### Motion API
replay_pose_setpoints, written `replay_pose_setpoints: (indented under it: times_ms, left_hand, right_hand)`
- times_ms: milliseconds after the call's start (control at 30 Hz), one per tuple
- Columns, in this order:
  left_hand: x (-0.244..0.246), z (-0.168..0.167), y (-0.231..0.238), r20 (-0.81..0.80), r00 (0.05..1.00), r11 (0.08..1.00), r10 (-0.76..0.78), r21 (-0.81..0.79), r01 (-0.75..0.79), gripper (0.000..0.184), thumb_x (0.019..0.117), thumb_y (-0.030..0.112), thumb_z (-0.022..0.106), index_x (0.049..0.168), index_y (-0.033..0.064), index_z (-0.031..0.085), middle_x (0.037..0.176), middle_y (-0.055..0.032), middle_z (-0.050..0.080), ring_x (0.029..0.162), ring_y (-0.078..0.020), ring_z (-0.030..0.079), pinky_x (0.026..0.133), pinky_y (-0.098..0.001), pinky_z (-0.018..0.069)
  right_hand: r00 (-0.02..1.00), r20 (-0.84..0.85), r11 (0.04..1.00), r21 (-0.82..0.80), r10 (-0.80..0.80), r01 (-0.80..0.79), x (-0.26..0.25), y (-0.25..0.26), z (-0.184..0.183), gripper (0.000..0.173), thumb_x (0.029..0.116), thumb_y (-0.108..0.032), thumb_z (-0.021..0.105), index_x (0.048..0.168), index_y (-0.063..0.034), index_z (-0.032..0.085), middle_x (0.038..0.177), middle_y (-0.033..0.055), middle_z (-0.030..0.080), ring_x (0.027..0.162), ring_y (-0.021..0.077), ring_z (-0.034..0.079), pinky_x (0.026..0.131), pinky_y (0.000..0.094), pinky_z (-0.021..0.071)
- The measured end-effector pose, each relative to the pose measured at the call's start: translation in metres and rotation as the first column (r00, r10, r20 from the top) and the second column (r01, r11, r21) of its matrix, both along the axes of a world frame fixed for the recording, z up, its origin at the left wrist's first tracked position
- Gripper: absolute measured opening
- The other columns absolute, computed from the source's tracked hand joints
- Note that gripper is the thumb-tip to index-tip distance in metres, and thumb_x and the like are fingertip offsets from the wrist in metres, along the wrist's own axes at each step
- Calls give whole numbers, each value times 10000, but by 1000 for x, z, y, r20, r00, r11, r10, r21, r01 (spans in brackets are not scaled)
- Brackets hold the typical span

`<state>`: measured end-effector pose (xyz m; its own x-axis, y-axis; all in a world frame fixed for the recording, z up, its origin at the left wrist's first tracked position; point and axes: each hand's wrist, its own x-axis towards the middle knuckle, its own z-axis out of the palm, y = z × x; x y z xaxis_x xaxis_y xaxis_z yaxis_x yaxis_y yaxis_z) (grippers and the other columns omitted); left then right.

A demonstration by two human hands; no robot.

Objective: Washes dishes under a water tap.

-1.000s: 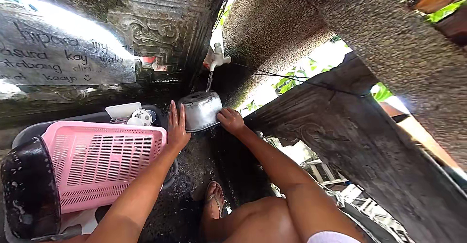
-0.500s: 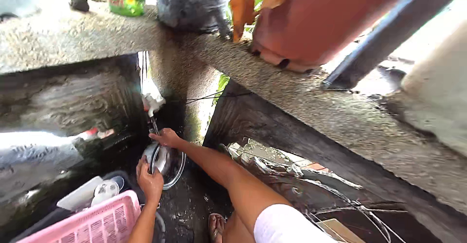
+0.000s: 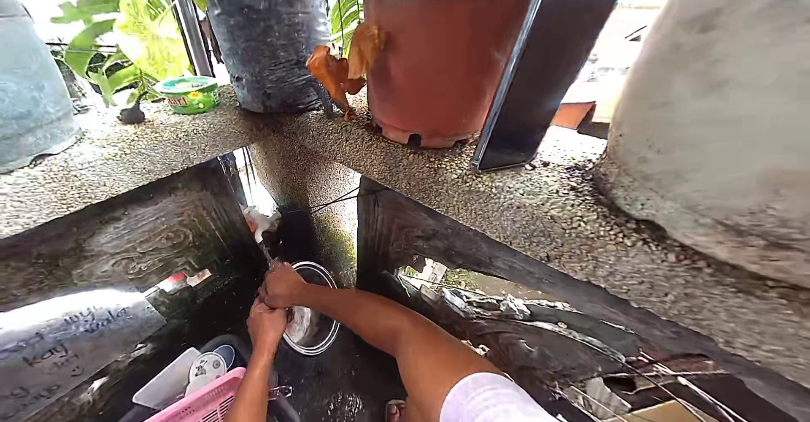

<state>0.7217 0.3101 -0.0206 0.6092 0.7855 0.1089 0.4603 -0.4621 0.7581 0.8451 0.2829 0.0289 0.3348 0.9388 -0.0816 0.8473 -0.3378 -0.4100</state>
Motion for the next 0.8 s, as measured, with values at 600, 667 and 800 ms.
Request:
replay_pose_setpoints:
  times_ms: [600, 667, 800]
  left_hand:
    - [-2, 0, -6, 22, 999, 999, 25, -40, -25, 218, 887, 230, 739, 995, 41, 759, 1220, -146, 712, 1179, -307, 652, 1015, -586, 497]
    - [-3, 5, -10, 54, 998, 998, 39, -53, -37, 165, 902, 165, 724, 998, 43, 778, 1281, -105, 706, 1254, -267, 621, 1092, -547, 464]
    - [-12, -14, -7, 174, 984, 998, -41, 49, 33, 159, 877, 145, 711, 817, 11, 769, 1502, -82, 575, 1479, -246, 429, 1236, -462, 329]
  right_hand:
    - [999, -45, 999, 42, 24, -22, 1, -3, -6, 491, 1050, -411, 480, 1157, 11, 707, 1259, 235, 671, 1275, 395, 579, 1116, 611, 401]
    - [980, -190, 997, 44, -52, 62, 12, -4, 0, 470, 1057, -389, 490, 1133, 19, 710, 1227, 237, 684, 1237, 378, 616, 1083, 590, 457]
    - [890, -347, 954, -58, -297, 296, 40, -3, 1, 440, 1036, -380, 506, 1095, 0, 720, 1185, 226, 702, 1155, 379, 664, 964, 632, 516]
